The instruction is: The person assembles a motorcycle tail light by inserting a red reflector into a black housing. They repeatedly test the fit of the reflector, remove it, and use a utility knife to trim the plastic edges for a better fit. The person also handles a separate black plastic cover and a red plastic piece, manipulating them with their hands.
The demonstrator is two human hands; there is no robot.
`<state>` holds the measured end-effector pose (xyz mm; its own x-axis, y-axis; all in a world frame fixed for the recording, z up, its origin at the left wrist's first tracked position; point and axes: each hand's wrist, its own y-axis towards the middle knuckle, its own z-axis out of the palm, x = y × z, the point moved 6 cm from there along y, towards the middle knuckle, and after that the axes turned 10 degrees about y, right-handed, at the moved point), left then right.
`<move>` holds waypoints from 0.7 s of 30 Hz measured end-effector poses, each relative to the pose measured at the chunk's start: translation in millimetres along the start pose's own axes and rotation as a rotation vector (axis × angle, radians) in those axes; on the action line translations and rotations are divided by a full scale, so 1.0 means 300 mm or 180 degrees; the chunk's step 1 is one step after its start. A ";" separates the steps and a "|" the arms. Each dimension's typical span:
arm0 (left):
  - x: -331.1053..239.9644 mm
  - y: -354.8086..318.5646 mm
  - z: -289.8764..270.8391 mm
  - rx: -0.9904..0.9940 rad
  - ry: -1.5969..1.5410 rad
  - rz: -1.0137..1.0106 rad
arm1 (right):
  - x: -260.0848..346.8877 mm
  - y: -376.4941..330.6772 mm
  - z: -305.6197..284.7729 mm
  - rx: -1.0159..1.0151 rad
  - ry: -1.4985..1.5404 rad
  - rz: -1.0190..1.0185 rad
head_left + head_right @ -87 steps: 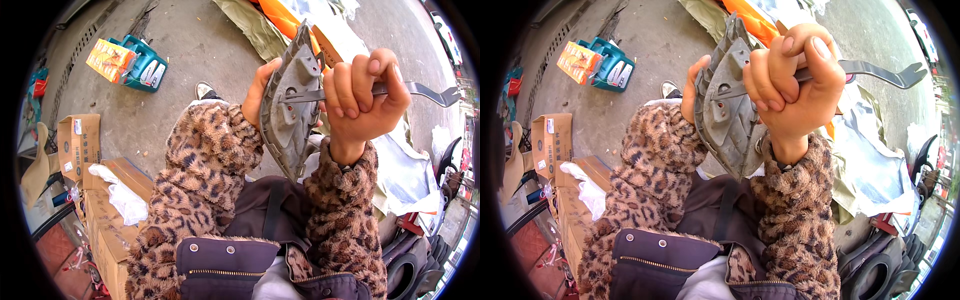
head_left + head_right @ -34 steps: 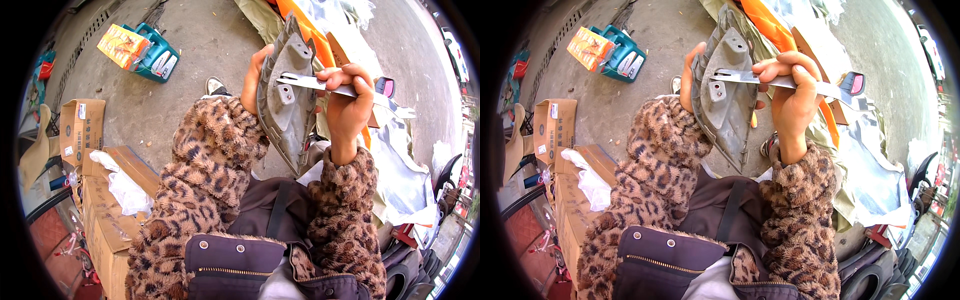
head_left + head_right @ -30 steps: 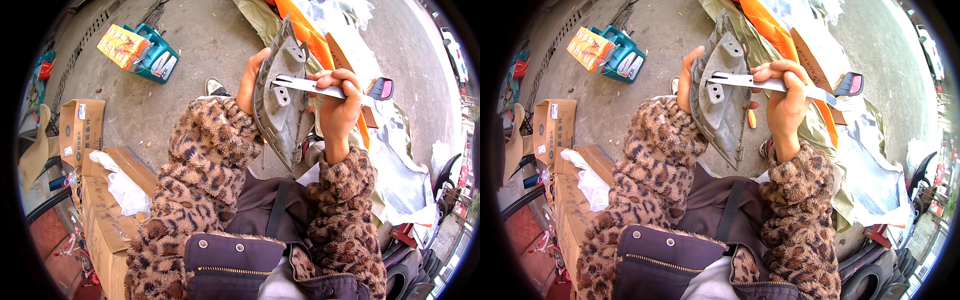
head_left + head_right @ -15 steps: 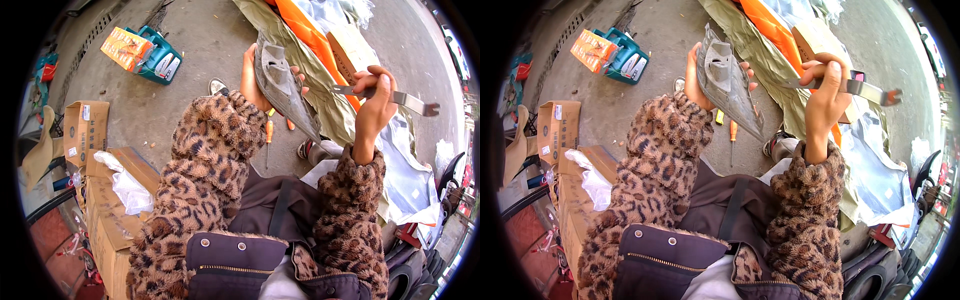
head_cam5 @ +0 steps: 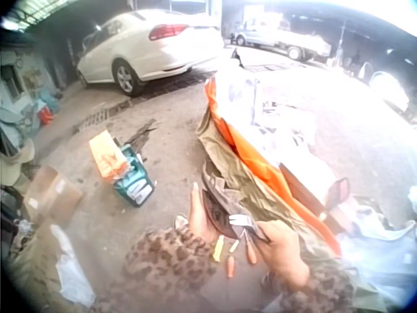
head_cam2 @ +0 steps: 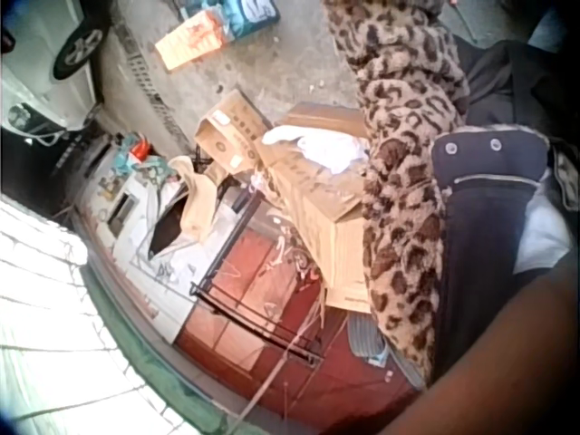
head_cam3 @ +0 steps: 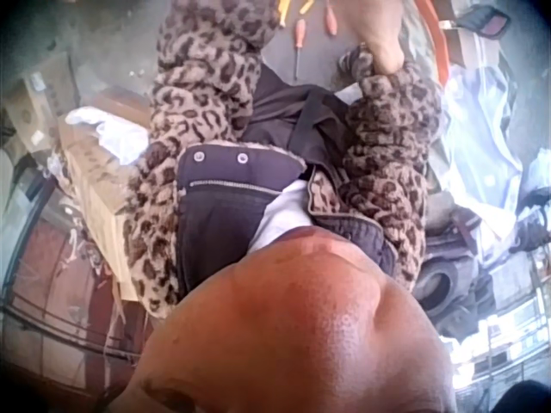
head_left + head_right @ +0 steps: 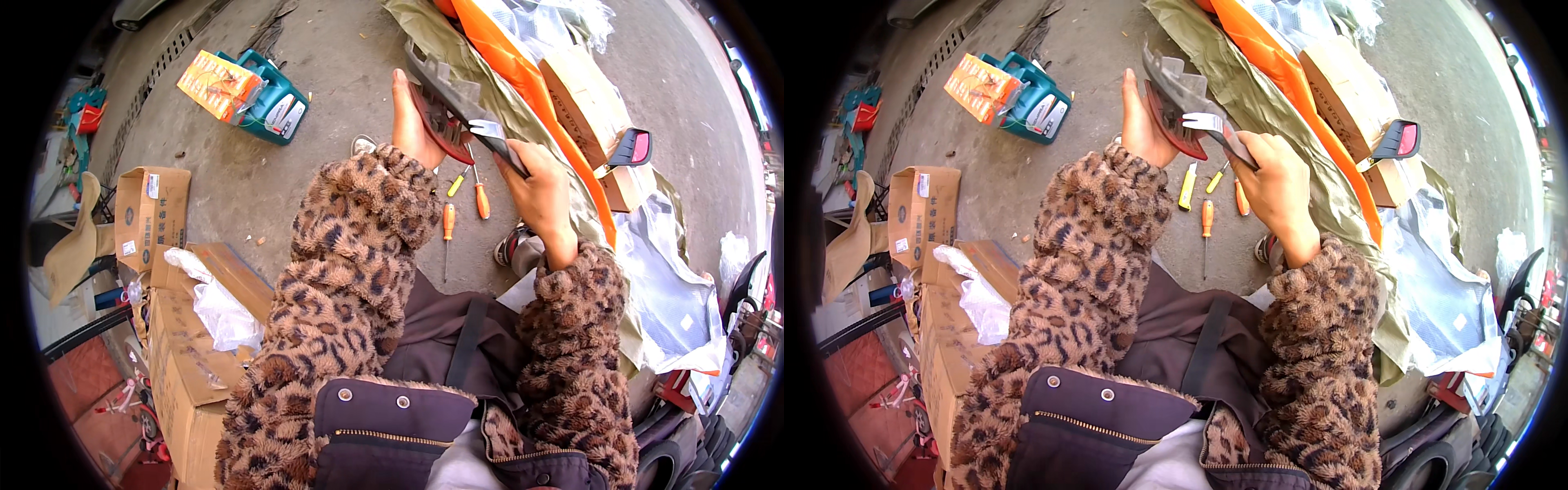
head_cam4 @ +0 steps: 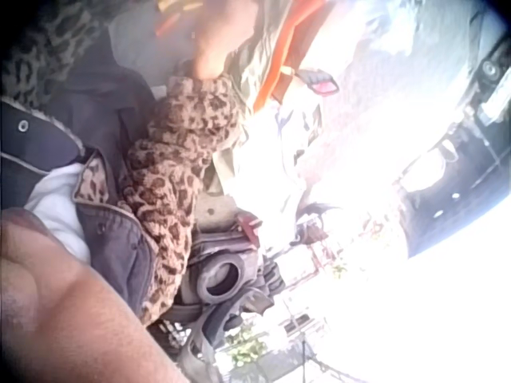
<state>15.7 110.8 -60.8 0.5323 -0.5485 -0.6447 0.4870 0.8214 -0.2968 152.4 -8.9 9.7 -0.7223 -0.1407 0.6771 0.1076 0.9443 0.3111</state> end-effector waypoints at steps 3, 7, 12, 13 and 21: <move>-0.012 -0.007 0.050 0.0306 -0.0299 -0.0117 | -0.048 0.005 -0.035 -0.0220 0.1194 0.0936; -0.017 -0.024 0.035 0.0221 -0.0165 -0.0232 | -0.099 0.011 -0.051 -0.0427 0.2163 0.1250; -0.019 -0.019 0.047 0.0438 -0.0055 -0.0149 | -0.129 -0.012 -0.082 -0.0422 0.2736 0.1707; -0.027 -0.018 0.050 0.0498 -0.0010 -0.0113 | -0.128 -0.010 -0.073 -0.0511 0.2929 0.1638; -0.068 -0.039 0.065 0.0901 0.0050 0.0121 | -0.106 -0.004 -0.081 -0.0619 0.3365 0.1507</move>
<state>12.6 109.4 -30.4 0.5442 -0.5139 -0.6632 0.6421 0.7639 -0.0651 191.9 -12.7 4.0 0.3346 -0.0513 0.9410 0.3818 0.9203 -0.0856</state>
